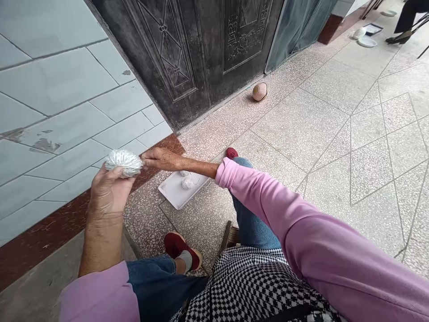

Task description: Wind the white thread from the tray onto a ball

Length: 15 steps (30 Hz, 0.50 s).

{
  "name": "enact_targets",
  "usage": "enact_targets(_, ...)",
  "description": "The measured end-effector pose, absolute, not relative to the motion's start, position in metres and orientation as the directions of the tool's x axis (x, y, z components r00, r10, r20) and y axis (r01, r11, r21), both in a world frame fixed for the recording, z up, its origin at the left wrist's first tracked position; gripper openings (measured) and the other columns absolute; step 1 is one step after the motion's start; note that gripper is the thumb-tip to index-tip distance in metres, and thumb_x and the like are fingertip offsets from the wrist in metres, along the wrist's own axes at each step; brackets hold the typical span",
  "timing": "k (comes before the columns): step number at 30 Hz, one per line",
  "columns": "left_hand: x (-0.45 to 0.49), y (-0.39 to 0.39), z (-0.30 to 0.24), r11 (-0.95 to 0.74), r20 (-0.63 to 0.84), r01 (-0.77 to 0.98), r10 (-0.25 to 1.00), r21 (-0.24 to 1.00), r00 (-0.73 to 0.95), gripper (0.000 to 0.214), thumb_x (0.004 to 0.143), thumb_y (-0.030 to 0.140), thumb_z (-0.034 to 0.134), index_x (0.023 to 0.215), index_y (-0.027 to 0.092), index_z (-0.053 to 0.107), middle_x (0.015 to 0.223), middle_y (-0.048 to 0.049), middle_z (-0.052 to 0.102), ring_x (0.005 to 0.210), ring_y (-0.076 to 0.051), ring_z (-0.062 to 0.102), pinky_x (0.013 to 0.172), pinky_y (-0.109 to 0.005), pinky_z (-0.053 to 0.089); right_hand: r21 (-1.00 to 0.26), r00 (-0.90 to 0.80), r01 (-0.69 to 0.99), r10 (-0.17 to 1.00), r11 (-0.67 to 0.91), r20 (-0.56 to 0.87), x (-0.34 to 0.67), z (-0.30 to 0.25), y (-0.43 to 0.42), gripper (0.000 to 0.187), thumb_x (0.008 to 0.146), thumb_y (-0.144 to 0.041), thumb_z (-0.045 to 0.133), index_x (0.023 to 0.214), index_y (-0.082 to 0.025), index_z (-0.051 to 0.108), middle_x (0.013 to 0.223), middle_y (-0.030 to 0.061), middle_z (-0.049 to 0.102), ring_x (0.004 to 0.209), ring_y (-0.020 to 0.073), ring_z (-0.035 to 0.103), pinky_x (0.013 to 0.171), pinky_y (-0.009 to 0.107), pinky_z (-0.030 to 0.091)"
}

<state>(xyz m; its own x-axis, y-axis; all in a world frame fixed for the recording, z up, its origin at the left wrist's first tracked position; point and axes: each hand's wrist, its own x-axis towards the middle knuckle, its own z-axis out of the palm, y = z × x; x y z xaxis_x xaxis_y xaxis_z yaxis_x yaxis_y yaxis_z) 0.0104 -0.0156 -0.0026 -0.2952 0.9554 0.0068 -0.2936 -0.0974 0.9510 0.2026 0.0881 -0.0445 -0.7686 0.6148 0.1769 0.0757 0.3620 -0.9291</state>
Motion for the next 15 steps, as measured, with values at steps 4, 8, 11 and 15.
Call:
enact_targets(4,-0.002,-0.007,-0.01,-0.137,0.044,-0.184,0.899,0.973,-0.436,0.086,0.05,0.043,0.125,0.118,0.022,0.076,0.121,-0.0083,0.082,0.116,-0.028,0.076,0.1,-0.042,0.071,-0.905,-0.847,0.054,0.499,0.421,0.182,0.208,-0.033,0.066,0.04,0.134,-0.019,0.063,0.094,-0.02,0.06,0.097,0.0004,0.062,0.095,0.0171,0.057,0.091,0.032,0.045)
enact_targets(8,-0.003,-0.006,-0.017,-0.082,0.065,-0.01,0.858,0.997,-0.51,0.098,0.045,0.043,0.127,0.125,0.023,0.074,0.125,-0.0068,0.085,0.118,-0.026,0.076,0.104,-0.038,0.067,-0.919,-0.854,0.005,0.48,0.395,0.202,0.211,-0.021,0.061,0.033,0.132,-0.016,0.067,0.099,-0.018,0.068,0.099,0.0012,0.069,0.097,0.0173,0.062,0.092,0.032,0.046)
enact_targets(11,0.002,-0.01,-0.017,-0.022,0.05,0.071,0.907,0.997,-0.418,0.093,0.05,0.045,0.125,0.125,0.023,0.077,0.123,-0.0068,0.087,0.12,-0.029,0.079,0.108,-0.041,0.068,-0.938,-0.799,0.005,0.565,0.348,0.205,0.218,-0.009,0.068,0.031,0.133,-0.016,0.066,0.103,-0.016,0.071,0.096,-0.0006,0.066,0.093,0.0145,0.059,0.09,0.029,0.046)
enact_targets(15,0.007,-0.016,-0.011,0.092,-0.082,0.028,0.967,0.995,-0.24,0.084,0.058,0.045,0.122,0.13,0.02,0.086,0.127,-0.0088,0.092,0.124,-0.032,0.082,0.119,-0.046,0.067,-0.955,-0.711,0.018,0.676,0.295,0.195,0.231,0.0,0.081,0.037,0.134,-0.019,0.067,0.098,-0.018,0.066,0.088,-0.0033,0.06,0.086,0.012,0.052,0.082,0.027,0.041)
